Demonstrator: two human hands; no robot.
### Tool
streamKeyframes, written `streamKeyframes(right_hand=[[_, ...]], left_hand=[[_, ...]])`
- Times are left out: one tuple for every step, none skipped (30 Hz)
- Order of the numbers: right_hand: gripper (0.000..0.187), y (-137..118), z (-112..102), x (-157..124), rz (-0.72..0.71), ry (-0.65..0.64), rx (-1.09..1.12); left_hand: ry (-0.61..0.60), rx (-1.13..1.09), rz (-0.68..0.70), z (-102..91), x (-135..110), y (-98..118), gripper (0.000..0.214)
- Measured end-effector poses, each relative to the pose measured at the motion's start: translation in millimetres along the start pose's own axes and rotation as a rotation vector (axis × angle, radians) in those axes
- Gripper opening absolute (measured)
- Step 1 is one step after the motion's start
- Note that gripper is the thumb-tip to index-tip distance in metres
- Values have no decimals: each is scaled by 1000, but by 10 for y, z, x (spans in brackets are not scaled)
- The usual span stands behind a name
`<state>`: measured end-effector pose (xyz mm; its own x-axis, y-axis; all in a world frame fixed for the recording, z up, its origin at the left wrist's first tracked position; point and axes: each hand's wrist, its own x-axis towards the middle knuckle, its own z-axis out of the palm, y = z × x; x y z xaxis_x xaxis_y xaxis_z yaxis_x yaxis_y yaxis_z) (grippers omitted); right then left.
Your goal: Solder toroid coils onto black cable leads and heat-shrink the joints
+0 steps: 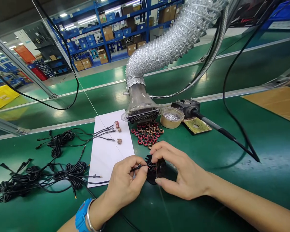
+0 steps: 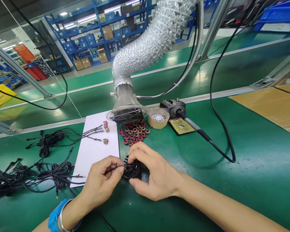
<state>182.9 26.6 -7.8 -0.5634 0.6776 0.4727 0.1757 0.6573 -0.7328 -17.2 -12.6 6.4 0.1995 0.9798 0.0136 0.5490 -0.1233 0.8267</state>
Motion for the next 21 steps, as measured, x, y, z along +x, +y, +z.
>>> streamKeyframes(right_hand=[[31, 1, 2, 1, 13, -7, 18], [30, 7, 4, 1, 29, -18, 36], [28, 16, 7, 1, 44, -28, 58], [27, 27, 11, 0, 59, -38, 83], [26, 37, 14, -1, 74, -44, 111], [25, 47, 16, -2, 88, -49, 138], [24, 54, 18, -3, 103, -55, 166], [23, 59, 19, -4, 121, -62, 194], [23, 61, 20, -5, 144, -74, 223], [22, 61, 20, -5, 169, -87, 253], [22, 61, 20, -6, 194, -101, 285], [21, 60, 20, -7, 217, -113, 316], [21, 59, 20, -8, 234, -123, 345], [21, 59, 21, -10, 246, -130, 368], [21, 59, 21, -13, 252, -134, 385], [22, 59, 22, -16, 254, -137, 394], [22, 59, 22, -20, 253, -138, 391], [22, 59, 22, -25, 245, -134, 376], [22, 58, 22, -30, 230, -123, 350], [22, 56, 21, -34, 208, -108, 316], [23, 55, 22, -39, 181, -90, 279]], left_hand=[[-12, -15, -24, 2, 5, -7, 13], [-23, -26, -42, 3, 10, -12, 14], [-33, -34, -55, 3, 14, -13, 15], [-42, -37, -64, 2, 18, -11, 16], [-52, -35, -70, 1, 21, -7, 17], [-61, -33, -75, -1, 24, -1, 18], [-68, -31, -78, -2, 25, 5, 18], [-75, -32, -79, -4, 25, 10, 19], [-81, -35, -77, -5, 25, 14, 19], [-86, -40, -75, -6, 25, 16, 20], [-88, -44, -73, -7, 25, 17, 20], [-91, -47, -72, -8, 24, 16, 21], [-94, -48, -72, -9, 24, 14, 21], [-96, -48, -72, -10, 22, 12, 21], [-98, -48, -71, -11, 20, 7, 21], [-101, -51, -68, -10, 16, 2, 21], [-103, -55, -61, -9, 11, -4, 20], [-101, -58, -53, -7, 5, -10, 19], [-94, -59, -41, -4, -1, -17, 18], [-84, -56, -27, 0, -6, -23, 16], [-72, -48, -10, 4, -10, -27, 15]])
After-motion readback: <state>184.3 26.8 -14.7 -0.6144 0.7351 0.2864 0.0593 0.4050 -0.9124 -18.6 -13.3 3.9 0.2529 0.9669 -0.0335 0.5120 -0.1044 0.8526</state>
